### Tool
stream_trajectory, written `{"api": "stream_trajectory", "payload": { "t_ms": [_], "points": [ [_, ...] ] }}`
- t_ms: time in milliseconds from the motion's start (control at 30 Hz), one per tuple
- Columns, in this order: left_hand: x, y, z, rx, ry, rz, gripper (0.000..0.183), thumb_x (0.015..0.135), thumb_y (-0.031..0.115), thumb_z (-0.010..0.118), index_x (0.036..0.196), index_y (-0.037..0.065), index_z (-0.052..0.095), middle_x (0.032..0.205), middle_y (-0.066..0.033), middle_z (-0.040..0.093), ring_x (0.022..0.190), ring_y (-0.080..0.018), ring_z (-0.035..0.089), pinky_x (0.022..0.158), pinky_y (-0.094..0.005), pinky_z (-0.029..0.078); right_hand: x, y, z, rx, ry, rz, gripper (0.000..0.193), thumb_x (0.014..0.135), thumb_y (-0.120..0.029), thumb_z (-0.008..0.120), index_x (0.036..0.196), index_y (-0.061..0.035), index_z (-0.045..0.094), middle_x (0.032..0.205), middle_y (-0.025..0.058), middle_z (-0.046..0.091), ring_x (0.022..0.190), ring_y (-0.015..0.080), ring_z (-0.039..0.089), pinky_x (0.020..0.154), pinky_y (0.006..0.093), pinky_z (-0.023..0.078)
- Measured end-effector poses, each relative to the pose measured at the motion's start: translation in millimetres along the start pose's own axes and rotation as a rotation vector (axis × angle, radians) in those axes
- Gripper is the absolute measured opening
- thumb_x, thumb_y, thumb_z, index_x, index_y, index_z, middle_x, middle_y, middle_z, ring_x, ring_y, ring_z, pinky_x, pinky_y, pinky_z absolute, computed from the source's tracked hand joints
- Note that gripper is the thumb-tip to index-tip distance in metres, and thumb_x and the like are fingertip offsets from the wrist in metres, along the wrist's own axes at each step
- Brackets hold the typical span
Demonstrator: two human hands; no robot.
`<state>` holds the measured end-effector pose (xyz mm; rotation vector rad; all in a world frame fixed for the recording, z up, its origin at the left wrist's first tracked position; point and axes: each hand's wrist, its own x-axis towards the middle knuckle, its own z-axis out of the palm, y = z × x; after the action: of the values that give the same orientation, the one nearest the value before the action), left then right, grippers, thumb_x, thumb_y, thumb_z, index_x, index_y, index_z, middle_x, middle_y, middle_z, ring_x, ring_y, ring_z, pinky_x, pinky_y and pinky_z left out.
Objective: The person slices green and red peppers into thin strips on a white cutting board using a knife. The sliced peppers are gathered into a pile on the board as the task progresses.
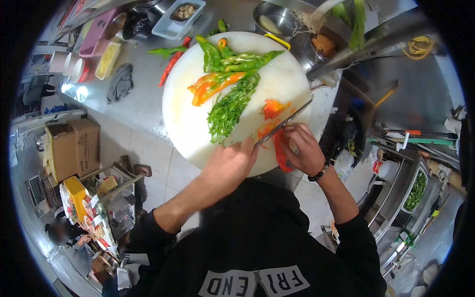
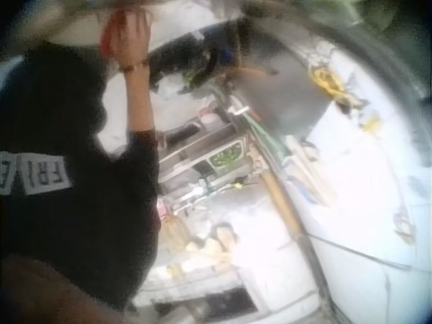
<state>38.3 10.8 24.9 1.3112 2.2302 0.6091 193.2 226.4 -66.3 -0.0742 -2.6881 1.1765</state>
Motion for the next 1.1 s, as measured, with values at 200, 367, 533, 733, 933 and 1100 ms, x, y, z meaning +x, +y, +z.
{"api": "stream_trajectory", "payload": {
  "t_ms": [200, 367, 533, 733, 933, 1100],
  "points": [
    [16, -3, 36, -0.003, 0.075, -0.021, 0.022, 0.106, 0.019, 0.066, 0.1, 0.0, 0.056, 0.073, -0.0233, 0.07, 0.065, -0.0462, 0.07, 0.059, -0.056, 0.056, 0, -3, 5, -0.03, 0.008, -0.032, 0.032, 0.084, 0.002, 0.078, 0.113, 0.0004, 0.063, 0.122, 0.0184, 0.067, 0.119, 0.0402, 0.062, 0.101, 0.0463, 0.055],
    [12, 4, 14, -0.012, 0.002, -0.017, 0.022, 0.106, 0.018, 0.066, 0.101, -0.001, 0.057, 0.072, -0.0252, 0.069, 0.065, -0.0474, 0.069, 0.059, -0.0561, 0.056, -10, -1, 13, -0.111, 0.031, -0.06, 0.033, 0.085, 0.002, 0.076, 0.115, 0.0013, 0.064, 0.122, 0.0187, 0.067, 0.119, 0.0393, 0.062, 0.102, 0.0451, 0.056],
    [19, -1, 40, -0.062, 0.098, -0.019, 0.023, 0.106, 0.019, 0.065, 0.1, -0.001, 0.057, 0.072, -0.0264, 0.069, 0.065, -0.0488, 0.069, 0.059, -0.0562, 0.056, -8, -4, 14, -0.104, 0.05, -0.106, 0.032, 0.084, 0.002, 0.077, 0.113, 0.0019, 0.065, 0.12, 0.0182, 0.068, 0.119, 0.0386, 0.063, 0.101, 0.0446, 0.056],
    [0, 4, 22, -0.017, -0.069, -0.106, 0.022, 0.107, 0.02, 0.064, 0.102, 0.0, 0.057, 0.073, -0.0262, 0.07, 0.067, -0.0494, 0.069, 0.06, -0.0565, 0.056, -11, -2, 22, -0.09, 0.144, -0.143, 0.03, 0.078, 0.011, 0.077, 0.104, 0.0008, 0.065, 0.113, 0.0162, 0.07, 0.112, 0.0388, 0.067, 0.095, 0.0445, 0.058],
    [17, 7, 17, -0.078, -0.012, -0.024, 0.023, 0.106, 0.019, 0.065, 0.102, -0.002, 0.056, 0.072, -0.0264, 0.069, 0.067, -0.0488, 0.07, 0.062, -0.0567, 0.056, -14, -1, 27, -0.122, 0.186, -0.135, 0.03, 0.078, 0.013, 0.076, 0.103, 0.0013, 0.066, 0.112, 0.0166, 0.071, 0.111, 0.0383, 0.068, 0.094, 0.0442, 0.058],
    [7, 6, 37, -0.063, 0.011, -0.081, 0.022, 0.106, 0.019, 0.065, 0.1, -0.001, 0.058, 0.075, -0.0274, 0.071, 0.069, -0.0488, 0.07, 0.063, -0.0574, 0.056, -16, -4, 26, -0.117, 0.191, -0.151, 0.033, 0.078, 0.009, 0.077, 0.109, 0.0026, 0.068, 0.116, 0.0171, 0.07, 0.116, 0.0386, 0.067, 0.098, 0.044, 0.058]
  ]
}}
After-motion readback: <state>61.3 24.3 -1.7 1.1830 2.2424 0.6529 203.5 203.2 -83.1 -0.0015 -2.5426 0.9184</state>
